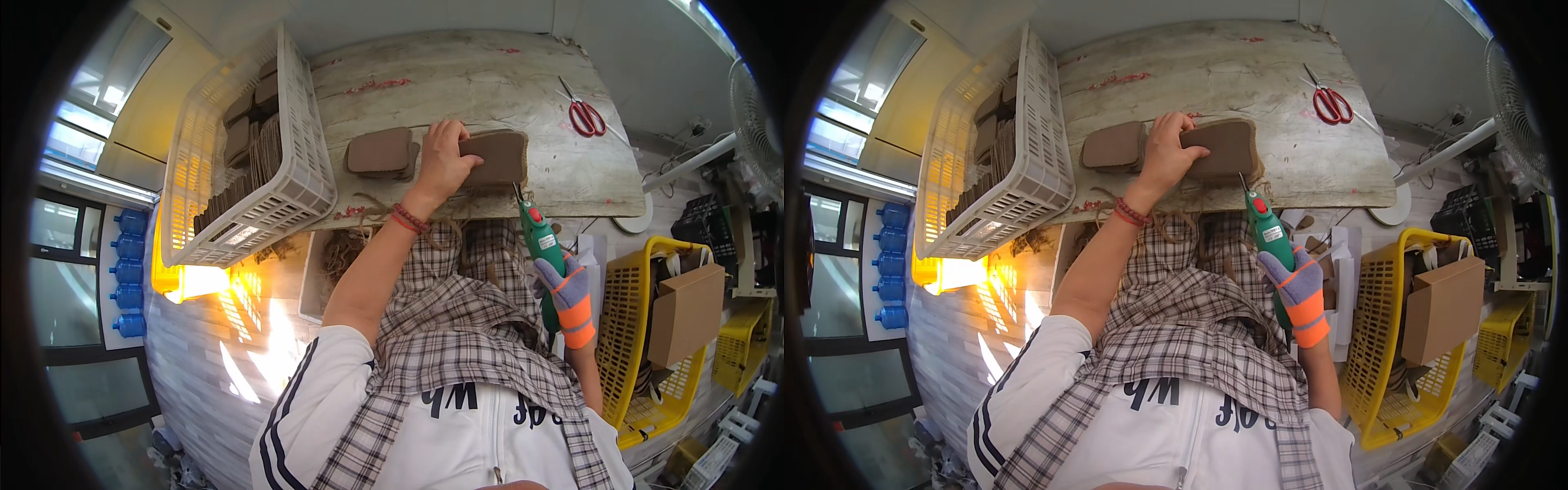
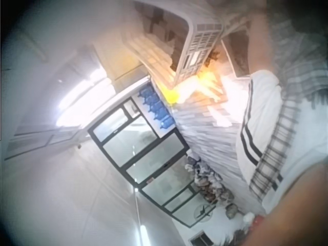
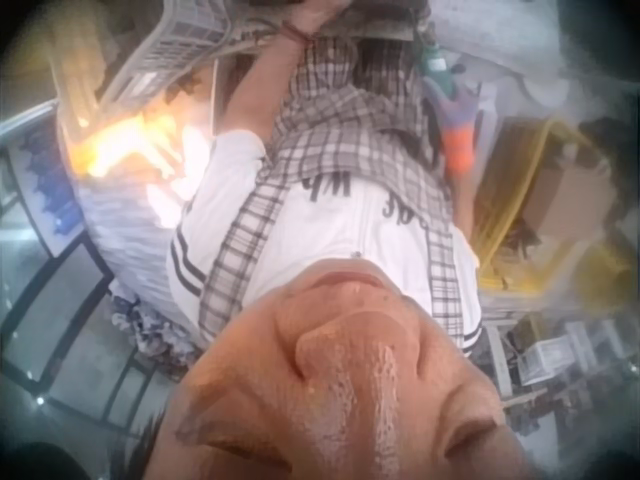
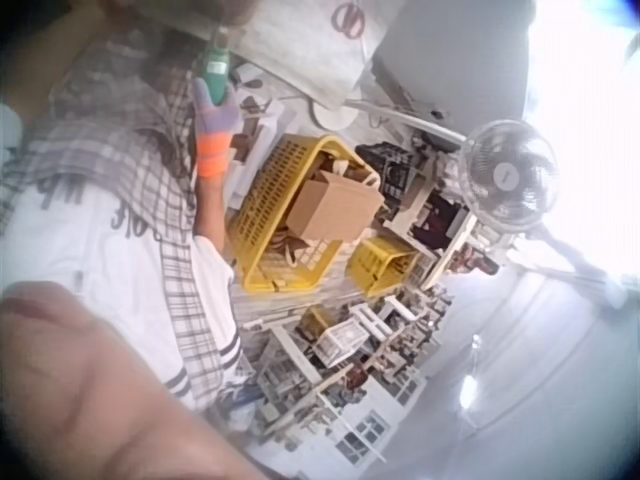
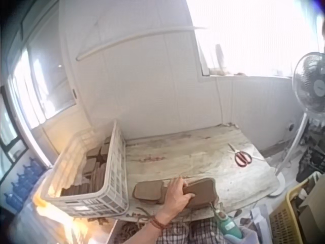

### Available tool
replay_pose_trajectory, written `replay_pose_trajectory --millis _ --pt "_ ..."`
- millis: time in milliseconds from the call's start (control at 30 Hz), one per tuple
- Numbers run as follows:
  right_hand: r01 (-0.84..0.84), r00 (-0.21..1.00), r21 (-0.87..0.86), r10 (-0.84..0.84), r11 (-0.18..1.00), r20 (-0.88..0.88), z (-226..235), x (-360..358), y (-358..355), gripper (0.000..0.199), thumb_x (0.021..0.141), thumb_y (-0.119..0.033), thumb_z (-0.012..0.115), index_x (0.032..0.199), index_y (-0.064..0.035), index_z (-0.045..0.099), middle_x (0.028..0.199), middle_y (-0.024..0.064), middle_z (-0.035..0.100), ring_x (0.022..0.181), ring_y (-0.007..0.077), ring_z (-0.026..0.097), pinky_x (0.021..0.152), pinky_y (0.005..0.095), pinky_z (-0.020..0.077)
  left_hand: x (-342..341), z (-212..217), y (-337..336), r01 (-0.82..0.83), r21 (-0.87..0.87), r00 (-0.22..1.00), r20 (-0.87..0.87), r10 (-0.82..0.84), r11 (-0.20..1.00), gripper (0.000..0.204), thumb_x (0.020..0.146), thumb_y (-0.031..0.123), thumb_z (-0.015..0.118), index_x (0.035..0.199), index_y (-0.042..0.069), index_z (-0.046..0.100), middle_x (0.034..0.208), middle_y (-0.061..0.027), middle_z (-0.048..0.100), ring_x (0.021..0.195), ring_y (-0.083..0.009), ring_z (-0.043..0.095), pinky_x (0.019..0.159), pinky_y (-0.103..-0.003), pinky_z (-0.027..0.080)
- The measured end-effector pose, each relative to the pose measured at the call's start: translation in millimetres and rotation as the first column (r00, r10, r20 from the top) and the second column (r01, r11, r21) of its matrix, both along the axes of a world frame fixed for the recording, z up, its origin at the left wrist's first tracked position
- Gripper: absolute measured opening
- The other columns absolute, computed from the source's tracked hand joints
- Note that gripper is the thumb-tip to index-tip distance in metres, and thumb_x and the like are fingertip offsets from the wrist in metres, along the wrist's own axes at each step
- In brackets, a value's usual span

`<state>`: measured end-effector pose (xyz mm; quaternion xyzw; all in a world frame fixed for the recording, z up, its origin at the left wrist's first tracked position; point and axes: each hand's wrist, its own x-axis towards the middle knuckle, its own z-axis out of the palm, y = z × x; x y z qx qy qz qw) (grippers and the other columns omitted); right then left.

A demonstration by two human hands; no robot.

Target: The person uses a rotary tool to trim the edges of brown coffee filters. They pick up filters from a white basket, trim each one, and place the finished pieces into a stack on the table.

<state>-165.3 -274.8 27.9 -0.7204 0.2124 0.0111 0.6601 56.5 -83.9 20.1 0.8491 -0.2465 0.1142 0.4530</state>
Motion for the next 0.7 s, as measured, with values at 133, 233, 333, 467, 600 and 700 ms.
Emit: replay_pose_trajectory --millis 133,233,333,467,600,700 --pt "0.015 1.0 0.054 -0.014 0.998 -0.023 13 1 6 0.033 0.081 -0.022 0.071 0.101 0.0009 0.059 0.067 0.0019 0.06 0.052 0.006 0.052 0.047 0.0205 0.0415 -21 1 8 -0.074 -0.475 0.931 -0.348 -0.11 0.877 0.027 0.075 0.005 0.071 0.087 0.005 0.047 0.086 -0.0023 0.059 0.08 -0.0154 0.056 0.07 -0.032 0.047" --pt "0.012 1.0 0.051 -0.013 0.999 0.006 21 7 12 0.033 0.08 -0.022 0.071 0.101 0.001 0.058 0.066 0.0014 0.059 0.052 0.0056 0.051 0.047 0.0202 0.0412 -40 9 5 -0.321 -0.879 0.792 -0.453 -0.408 0.352 0.023 0.083 -0.001 0.063 0.103 0.003 0.05 0.103 -0.0059 0.06 0.096 -0.0201 0.058 0.085 -0.035 0.049" --pt "0.002 0.999 0.061 -0.004 0.998 0.036 27 22 19 0.034 0.08 -0.022 0.072 0.101 0.0009 0.058 0.066 0.0009 0.058 0.051 0.0054 0.051 0.046 0.02 0.0409 -42 11 -4 -0.51 -0.859 0.707 -0.391 -0.59 -0.042 0.037 0.083 -0.004 0.06 0.118 0.004 0.05 0.116 -0.0085 0.056 0.108 -0.0231 0.054 0.096 -0.037 0.045" --pt "0.002 0.999 0.071 -0.005 0.998 0.032 34 38 23 0.034 0.079 -0.023 0.072 0.1 0.0005 0.058 0.066 0.0004 0.059 0.052 0.005 0.051 0.047 0.0195 0.0406 -43 11 -24 -0.54 -0.812 0.721 -0.311 -0.619 -0.22 0.036 0.082 -0.004 0.062 0.115 0.005 0.05 0.117 -0.0081 0.057 0.109 -0.0233 0.054 0.097 -0.038 0.045" --pt "0.021 0.997 0.101 -0.029 0.995 0.072 37 41 27 0.032 0.08 -0.021 0.072 0.098 -0.0001 0.058 0.067 0.0005 0.059 0.051 0.0056 0.052 0.046 0.0194 0.0401 -40 7 -38 -0.528 -0.803 0.716 -0.246 -0.654 -0.276 0.037 0.082 -0.004 0.062 0.115 0.006 0.05 0.118 -0.0084 0.056 0.11 -0.0244 0.053 0.098 -0.038 0.044" --pt "0.03 0.997 0.132 -0.04 0.991 0.07 41 41 27 0.032 0.08 -0.021 0.072 0.097 0.0004 0.057 0.067 0.0009 0.06 0.051 0.0059 0.052 0.046 0.0193 0.0404 -43 5 -47 -0.512 -0.817 0.704 -0.221 -0.675 -0.266 0.037 0.083 -0.003 0.061 0.116 0.006 0.049 0.118 -0.0085 0.056 0.111 -0.025 0.053 0.097 -0.038 0.044"
